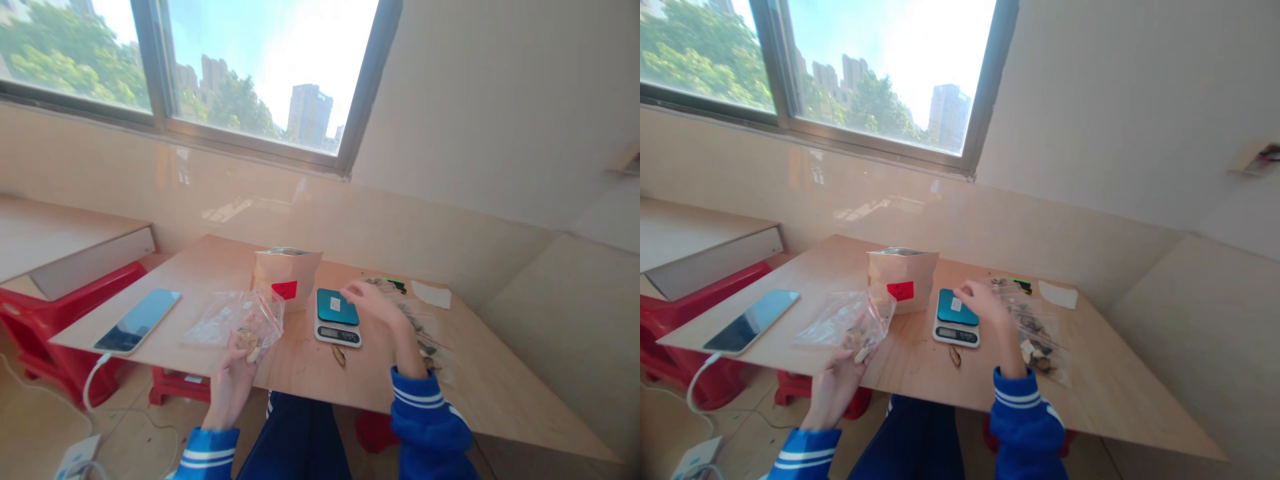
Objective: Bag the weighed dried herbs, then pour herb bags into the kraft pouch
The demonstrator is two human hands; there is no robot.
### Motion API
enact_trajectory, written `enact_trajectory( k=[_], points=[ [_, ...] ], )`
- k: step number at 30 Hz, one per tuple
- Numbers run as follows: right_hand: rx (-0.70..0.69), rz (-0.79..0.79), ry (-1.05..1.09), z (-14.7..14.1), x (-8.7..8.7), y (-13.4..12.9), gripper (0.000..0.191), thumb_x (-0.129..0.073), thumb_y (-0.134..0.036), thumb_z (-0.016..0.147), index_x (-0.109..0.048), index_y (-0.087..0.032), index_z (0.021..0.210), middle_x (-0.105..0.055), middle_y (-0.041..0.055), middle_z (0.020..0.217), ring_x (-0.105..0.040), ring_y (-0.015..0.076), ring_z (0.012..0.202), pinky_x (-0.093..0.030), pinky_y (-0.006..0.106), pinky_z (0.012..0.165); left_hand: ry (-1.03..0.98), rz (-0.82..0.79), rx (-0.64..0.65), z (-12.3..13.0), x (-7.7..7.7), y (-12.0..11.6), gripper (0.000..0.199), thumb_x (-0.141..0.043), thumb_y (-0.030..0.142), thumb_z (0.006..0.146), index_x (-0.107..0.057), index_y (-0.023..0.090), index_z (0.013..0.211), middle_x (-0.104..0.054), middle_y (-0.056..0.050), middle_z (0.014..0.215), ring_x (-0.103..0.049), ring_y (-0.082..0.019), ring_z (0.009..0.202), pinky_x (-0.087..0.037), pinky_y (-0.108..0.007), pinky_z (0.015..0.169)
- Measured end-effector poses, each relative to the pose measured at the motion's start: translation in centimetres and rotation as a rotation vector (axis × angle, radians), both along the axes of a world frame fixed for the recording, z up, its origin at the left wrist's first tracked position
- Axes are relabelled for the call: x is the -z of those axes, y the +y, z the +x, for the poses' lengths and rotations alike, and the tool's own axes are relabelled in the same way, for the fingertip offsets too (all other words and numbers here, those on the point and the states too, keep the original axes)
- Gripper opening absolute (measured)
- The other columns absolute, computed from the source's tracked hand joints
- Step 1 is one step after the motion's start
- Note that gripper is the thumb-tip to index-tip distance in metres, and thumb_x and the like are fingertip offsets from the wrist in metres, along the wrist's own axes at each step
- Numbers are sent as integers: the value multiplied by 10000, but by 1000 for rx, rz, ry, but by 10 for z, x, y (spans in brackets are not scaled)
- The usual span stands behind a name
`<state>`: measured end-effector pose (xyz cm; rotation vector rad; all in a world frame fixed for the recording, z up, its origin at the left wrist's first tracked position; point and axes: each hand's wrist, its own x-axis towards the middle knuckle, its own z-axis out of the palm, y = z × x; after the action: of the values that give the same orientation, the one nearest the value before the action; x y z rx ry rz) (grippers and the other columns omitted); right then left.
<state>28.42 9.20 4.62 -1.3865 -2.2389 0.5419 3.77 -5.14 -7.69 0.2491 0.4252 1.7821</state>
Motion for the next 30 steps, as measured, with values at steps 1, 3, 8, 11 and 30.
enact_trajectory(
  k=[1, 3, 8, 11, 30],
  points=[
    [10, -94, -181, 11, 13, -9, 180, -614, -329, 804, -690, -176, 750, -697, 48, 718, -618, 184, 663, -453, 279, 608, 5, 24, 5, 1, -1, 0, 574, -510, 44, 707, -619, 298, 1210, -679, -12, 1201, -582, -220, 1174, -413, -425, 1063],
    [34, -143, -265, 22, 41, -30, 88, -699, -240, 708, -680, -169, 660, -667, 37, 627, -584, 171, 575, -407, 261, 533, 7, 58, 20, 2, -1, 0, 614, -498, 36, 682, -609, 289, 1230, -677, -24, 1204, -589, -232, 1165, -403, -442, 1070],
    [63, -82, -316, 10, 90, -67, 83, -620, -190, 785, -680, -145, 751, -682, 84, 774, -624, 216, 721, -434, 287, 629, -27, 106, 84, 3, -1, -1, 655, -450, 33, 691, -569, 261, 1293, -661, -43, 1243, -597, -248, 1162, -378, -478, 1087],
    [31, -41, -351, 0, 93, -68, 110, -591, -153, 816, -682, -126, 762, -680, 124, 879, -635, 235, 805, -436, 303, 695, -31, 118, 103, 0, -4, -4, 657, -420, 33, 714, -542, 233, 1328, -656, -52, 1254, -606, -255, 1150, -365, -503, 1093],
    [-95, 493, 59, -115, -71, 10, 125, -615, -163, 836, -704, -178, 923, -624, 25, 819, -570, 144, 730, -421, 285, 749, 124, 1, 55, -10, -22, -18, 510, -542, 113, 669, -678, 201, 1152, -735, -31, 1081, -597, -297, 1160, -431, -454, 1064]
  ],
)
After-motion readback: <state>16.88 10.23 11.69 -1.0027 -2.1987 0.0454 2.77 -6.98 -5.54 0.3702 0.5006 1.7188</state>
